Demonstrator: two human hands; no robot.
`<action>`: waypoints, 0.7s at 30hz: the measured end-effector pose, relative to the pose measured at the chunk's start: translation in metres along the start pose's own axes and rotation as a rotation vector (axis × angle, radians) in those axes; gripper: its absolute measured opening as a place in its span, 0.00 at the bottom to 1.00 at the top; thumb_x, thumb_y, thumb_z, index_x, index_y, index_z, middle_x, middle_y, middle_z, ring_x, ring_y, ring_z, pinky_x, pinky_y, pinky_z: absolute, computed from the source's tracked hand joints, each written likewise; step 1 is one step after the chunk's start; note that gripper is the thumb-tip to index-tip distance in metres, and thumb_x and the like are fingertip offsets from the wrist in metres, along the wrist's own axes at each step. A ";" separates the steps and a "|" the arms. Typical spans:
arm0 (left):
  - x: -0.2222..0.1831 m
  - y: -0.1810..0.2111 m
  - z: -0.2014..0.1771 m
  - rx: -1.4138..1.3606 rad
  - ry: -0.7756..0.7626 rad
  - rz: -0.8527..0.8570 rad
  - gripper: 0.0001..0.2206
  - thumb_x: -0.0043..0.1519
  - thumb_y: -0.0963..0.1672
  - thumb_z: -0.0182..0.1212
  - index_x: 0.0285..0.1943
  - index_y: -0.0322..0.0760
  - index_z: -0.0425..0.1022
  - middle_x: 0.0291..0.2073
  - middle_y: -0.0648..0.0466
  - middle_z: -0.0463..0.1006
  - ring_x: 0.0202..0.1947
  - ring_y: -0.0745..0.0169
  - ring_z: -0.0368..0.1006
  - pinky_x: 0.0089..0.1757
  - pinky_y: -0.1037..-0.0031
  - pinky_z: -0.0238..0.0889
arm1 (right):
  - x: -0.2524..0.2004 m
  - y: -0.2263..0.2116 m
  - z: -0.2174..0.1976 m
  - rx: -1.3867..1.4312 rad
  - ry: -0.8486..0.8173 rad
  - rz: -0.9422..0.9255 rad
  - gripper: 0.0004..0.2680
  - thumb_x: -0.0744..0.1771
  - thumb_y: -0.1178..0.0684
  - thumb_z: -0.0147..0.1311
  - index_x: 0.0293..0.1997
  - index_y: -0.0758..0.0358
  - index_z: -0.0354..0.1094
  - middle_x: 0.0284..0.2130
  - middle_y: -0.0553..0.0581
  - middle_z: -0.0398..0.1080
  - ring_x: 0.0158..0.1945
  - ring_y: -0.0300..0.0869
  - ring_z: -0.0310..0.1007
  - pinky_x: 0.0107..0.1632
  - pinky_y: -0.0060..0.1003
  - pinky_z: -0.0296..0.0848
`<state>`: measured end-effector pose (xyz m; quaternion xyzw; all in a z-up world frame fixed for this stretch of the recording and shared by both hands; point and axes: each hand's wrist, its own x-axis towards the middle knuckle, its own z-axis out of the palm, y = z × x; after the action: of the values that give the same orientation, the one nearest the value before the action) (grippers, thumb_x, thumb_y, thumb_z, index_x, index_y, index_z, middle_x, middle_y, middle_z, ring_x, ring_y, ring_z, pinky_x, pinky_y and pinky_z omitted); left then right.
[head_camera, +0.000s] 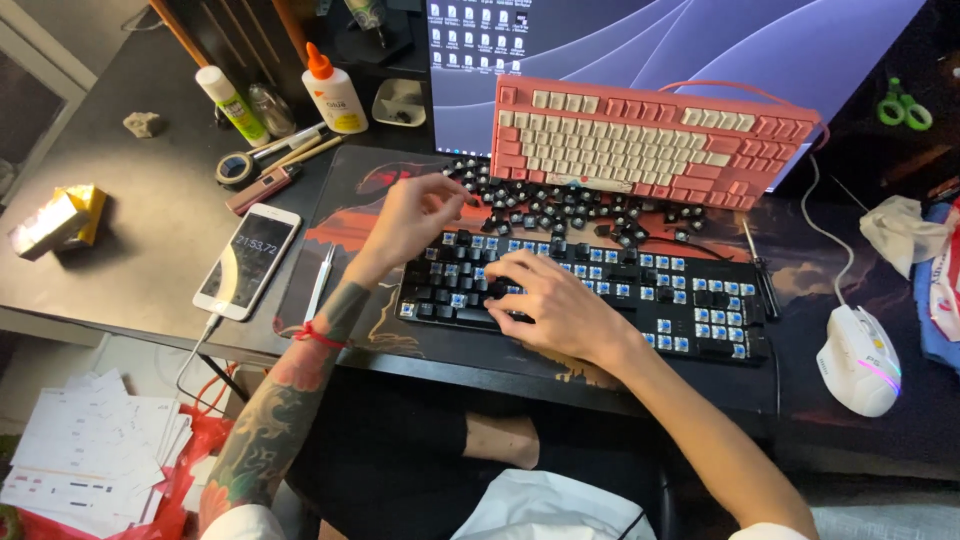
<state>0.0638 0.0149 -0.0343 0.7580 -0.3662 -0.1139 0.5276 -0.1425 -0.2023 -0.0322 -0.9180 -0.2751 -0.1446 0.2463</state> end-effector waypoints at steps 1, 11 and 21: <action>0.003 0.000 0.004 0.185 -0.018 0.012 0.10 0.79 0.41 0.67 0.62 0.30 0.90 0.42 0.43 0.93 0.31 0.52 0.85 0.44 0.56 0.80 | 0.002 -0.002 -0.002 -0.013 -0.023 0.018 0.10 0.76 0.50 0.63 0.42 0.60 0.88 0.59 0.55 0.85 0.67 0.53 0.79 0.66 0.48 0.80; 0.041 -0.043 0.033 0.555 -0.110 0.017 0.06 0.65 0.50 0.83 0.46 0.52 0.97 0.37 0.52 0.95 0.42 0.33 0.90 0.48 0.47 0.84 | -0.006 0.024 0.002 0.151 0.038 0.102 0.12 0.78 0.49 0.58 0.43 0.57 0.87 0.58 0.54 0.82 0.68 0.53 0.80 0.71 0.53 0.79; 0.012 0.009 0.010 -0.110 -0.210 -0.097 0.08 0.71 0.44 0.82 0.56 0.40 0.97 0.38 0.48 0.96 0.29 0.68 0.75 0.37 0.73 0.73 | -0.008 0.033 -0.001 0.079 0.394 0.270 0.10 0.75 0.55 0.68 0.66 0.56 0.84 0.47 0.50 0.88 0.53 0.44 0.88 0.53 0.38 0.86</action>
<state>0.0622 -0.0018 -0.0279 0.7286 -0.3755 -0.2382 0.5210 -0.1300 -0.2303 -0.0472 -0.8902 -0.1017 -0.2760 0.3479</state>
